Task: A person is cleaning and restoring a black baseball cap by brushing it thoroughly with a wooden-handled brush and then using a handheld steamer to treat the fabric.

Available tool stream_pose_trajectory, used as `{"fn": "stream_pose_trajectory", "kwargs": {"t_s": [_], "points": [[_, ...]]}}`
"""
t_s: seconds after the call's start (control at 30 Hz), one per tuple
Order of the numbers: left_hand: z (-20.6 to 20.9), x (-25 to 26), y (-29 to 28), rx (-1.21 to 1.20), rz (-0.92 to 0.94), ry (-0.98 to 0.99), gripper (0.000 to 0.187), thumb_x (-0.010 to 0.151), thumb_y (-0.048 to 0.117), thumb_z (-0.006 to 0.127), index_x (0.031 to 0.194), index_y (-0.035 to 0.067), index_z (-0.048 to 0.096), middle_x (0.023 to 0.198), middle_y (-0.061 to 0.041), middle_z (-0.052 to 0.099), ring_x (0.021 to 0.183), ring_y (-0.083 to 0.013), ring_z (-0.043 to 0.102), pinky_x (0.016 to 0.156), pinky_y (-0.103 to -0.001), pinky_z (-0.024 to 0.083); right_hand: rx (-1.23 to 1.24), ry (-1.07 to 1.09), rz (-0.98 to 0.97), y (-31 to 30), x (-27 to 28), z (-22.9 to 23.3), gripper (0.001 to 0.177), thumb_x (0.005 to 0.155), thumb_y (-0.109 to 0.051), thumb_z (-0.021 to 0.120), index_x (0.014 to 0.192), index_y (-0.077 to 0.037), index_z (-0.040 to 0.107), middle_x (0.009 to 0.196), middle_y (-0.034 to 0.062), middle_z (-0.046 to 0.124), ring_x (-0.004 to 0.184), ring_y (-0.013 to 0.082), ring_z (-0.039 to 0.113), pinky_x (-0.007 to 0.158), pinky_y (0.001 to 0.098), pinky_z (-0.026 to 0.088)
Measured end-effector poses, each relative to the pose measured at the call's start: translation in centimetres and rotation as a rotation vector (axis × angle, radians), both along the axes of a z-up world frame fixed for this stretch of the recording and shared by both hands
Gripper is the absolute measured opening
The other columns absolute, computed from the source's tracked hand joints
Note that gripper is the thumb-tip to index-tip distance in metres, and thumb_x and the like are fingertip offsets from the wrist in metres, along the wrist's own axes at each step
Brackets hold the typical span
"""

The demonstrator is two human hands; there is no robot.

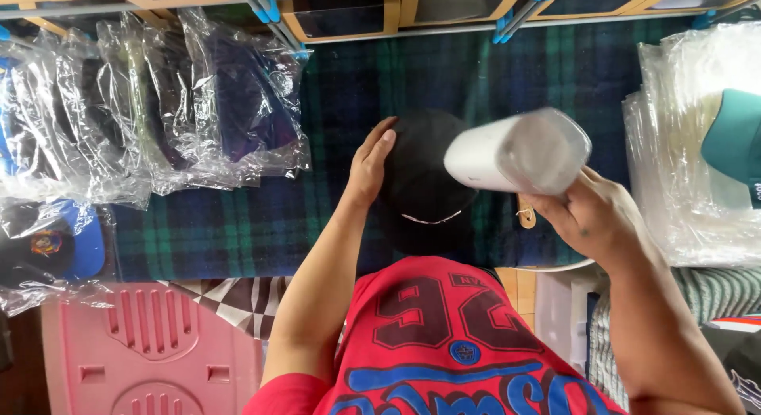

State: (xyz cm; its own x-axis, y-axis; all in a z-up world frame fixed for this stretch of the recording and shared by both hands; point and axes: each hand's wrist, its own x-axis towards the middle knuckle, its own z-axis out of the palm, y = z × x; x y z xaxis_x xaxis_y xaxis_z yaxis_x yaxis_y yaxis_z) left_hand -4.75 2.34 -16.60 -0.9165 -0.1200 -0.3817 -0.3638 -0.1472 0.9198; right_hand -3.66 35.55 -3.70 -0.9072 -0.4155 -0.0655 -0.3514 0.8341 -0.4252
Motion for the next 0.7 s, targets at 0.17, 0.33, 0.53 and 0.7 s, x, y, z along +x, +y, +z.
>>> {"fn": "stream_pose_trajectory", "kwargs": {"t_s": [0.17,0.33,0.53,0.7], "points": [[-3.1,0.5,-0.1,-0.08,-0.03,0.063,0.053,0.099,0.051,0.055,0.141,0.019,0.062,0.148,-0.011,0.057,0.141,-0.0289,0.048,0.118,-0.041,0.036,-0.013,0.036,0.054,-7.0,-3.5,3.4,0.038,0.1,-0.043,0.068,0.115,-0.008,0.065,0.098,0.0174,0.07,0.079,0.0441,0.069,0.057,0.0538,0.052],[-0.2,1.0,0.1,-0.2,-0.066,-0.038,0.063,0.094,0.057,0.049,0.142,0.018,0.058,0.147,-0.01,0.059,0.139,-0.0272,0.054,0.112,-0.036,0.043,0.117,-0.104,0.1,-6.1,-3.9,4.6,0.045,0.099,-0.047,0.06,0.131,-0.016,0.058,0.11,0.0145,0.069,0.08,0.0417,0.068,0.055,0.0532,0.052],[2.5,3.8,4.6,-1.012,0.009,0.581,0.052,0.099,0.035,0.063,0.143,0.009,0.053,0.151,-0.017,0.051,0.147,-0.041,0.042,0.12,-0.056,0.033,0.18,-0.062,0.093,-5.4,-5.2,3.6,0.045,0.093,-0.049,0.062,0.128,-0.02,0.06,0.112,0.0119,0.071,0.076,0.0397,0.07,0.053,0.0517,0.053],[2.2,4.2,5.6,-1.153,0.046,0.617,0.065,0.102,0.038,0.06,0.149,-0.004,0.042,0.151,-0.021,0.052,0.146,-0.0409,0.045,0.121,-0.053,0.036,0.137,-0.336,0.044,-8.5,-12.7,3.6,0.058,0.102,-0.057,0.044,0.139,-0.015,0.057,0.08,0.0157,0.069,0.076,0.035,0.068,0.063,0.0462,0.047]]}}
